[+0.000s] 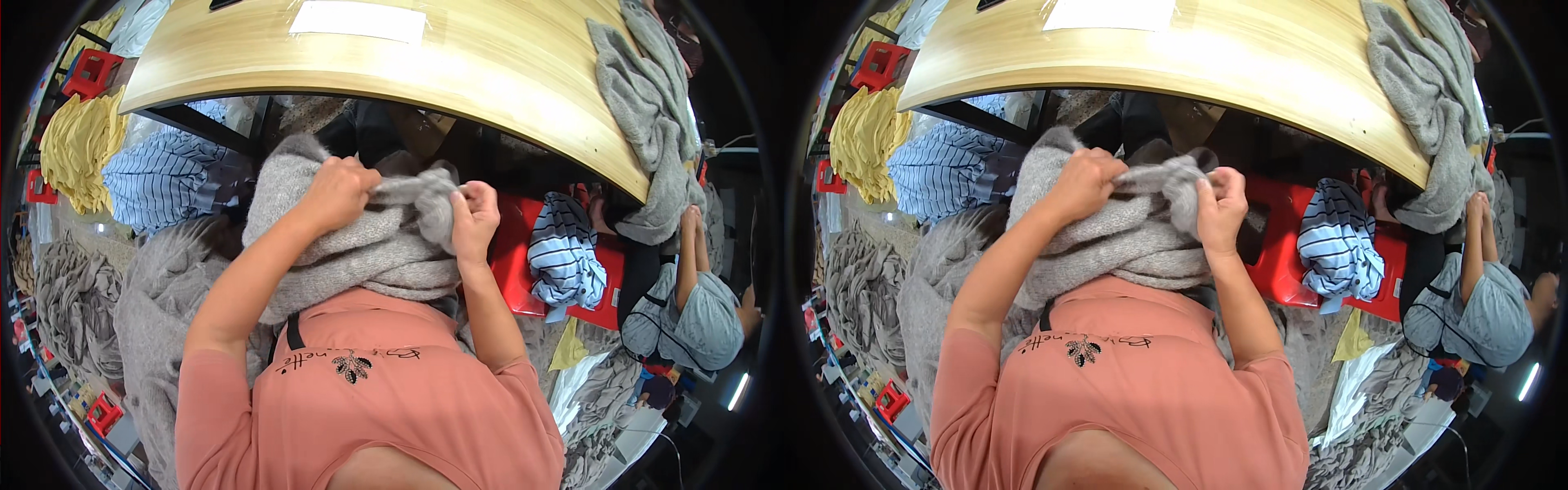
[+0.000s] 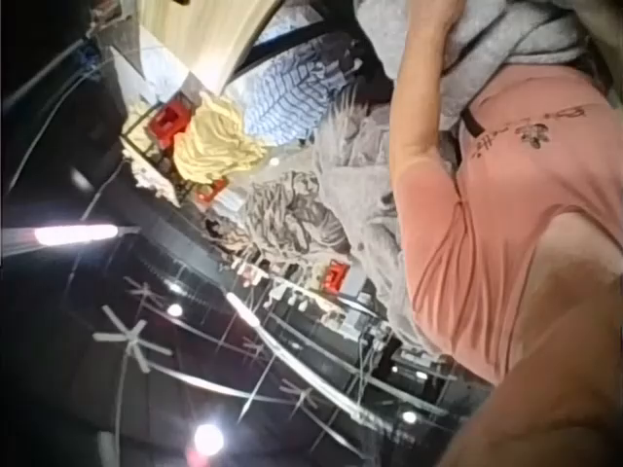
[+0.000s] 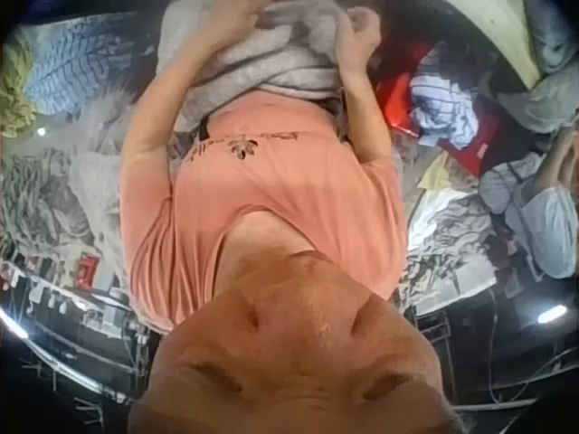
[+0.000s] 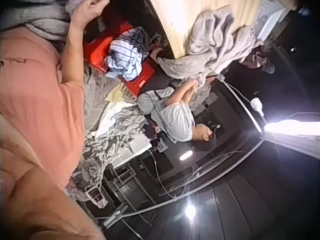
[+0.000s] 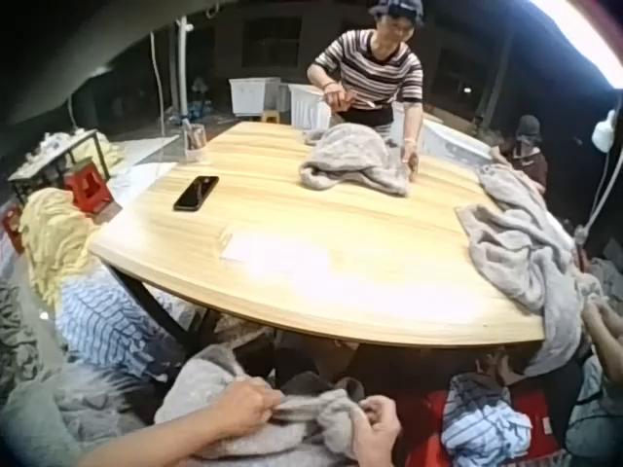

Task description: Inspect a grey knitted sweater for loose threads and defects.

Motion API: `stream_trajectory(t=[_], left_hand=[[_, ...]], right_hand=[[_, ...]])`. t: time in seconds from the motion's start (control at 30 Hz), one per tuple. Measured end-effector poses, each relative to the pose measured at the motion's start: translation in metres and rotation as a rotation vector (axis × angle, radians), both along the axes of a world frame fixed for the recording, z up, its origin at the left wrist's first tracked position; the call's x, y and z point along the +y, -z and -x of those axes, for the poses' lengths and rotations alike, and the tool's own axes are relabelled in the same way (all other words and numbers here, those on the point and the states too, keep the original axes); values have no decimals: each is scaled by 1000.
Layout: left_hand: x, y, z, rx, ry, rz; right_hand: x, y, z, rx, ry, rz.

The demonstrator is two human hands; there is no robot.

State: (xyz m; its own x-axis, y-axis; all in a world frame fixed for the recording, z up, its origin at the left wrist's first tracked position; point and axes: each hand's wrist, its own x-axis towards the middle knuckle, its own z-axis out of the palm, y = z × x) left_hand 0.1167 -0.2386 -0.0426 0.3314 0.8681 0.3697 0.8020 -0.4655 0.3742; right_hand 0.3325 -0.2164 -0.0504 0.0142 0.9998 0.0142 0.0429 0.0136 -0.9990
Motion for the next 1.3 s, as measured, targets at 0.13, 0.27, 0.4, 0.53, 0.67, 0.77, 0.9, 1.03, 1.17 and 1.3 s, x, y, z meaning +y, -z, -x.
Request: stream_trajectory(t=[0.13, 0.27, 0.4, 0.53, 0.67, 0.77, 0.9, 1.03, 1.17, 1.3], left_hand=[[8, 8, 1, -289, -218, 447], [3, 18, -3, -532, -289, 550], [-1, 27, 1, -584, -293, 561], [-6, 32, 0, -558, -334, 591], [-8, 35, -1, -578, -364, 610], [-6, 38, -1, -609, -370, 606], [-7, 40, -2, -654, -379, 625], [-10, 37, -6, -562, -370, 584], [-6, 19, -3, -597, -442, 480], [3, -14, 6, -791, -446, 115]], right_hand=[[-15, -7, -12, -493, 7, -286], [-31, 15, 5, -675, -286, -150], [0, 53, 17, -752, -55, -118], [28, 79, 18, -869, 74, -135], [31, 92, 18, -795, -36, -29], [28, 98, 13, -773, -69, -9], [30, 111, 6, -1047, -57, -119], [40, 114, 3, -1090, -151, -38], [33, 71, 3, -884, -101, -30], [8, -7, -19, -63, -155, 12]])
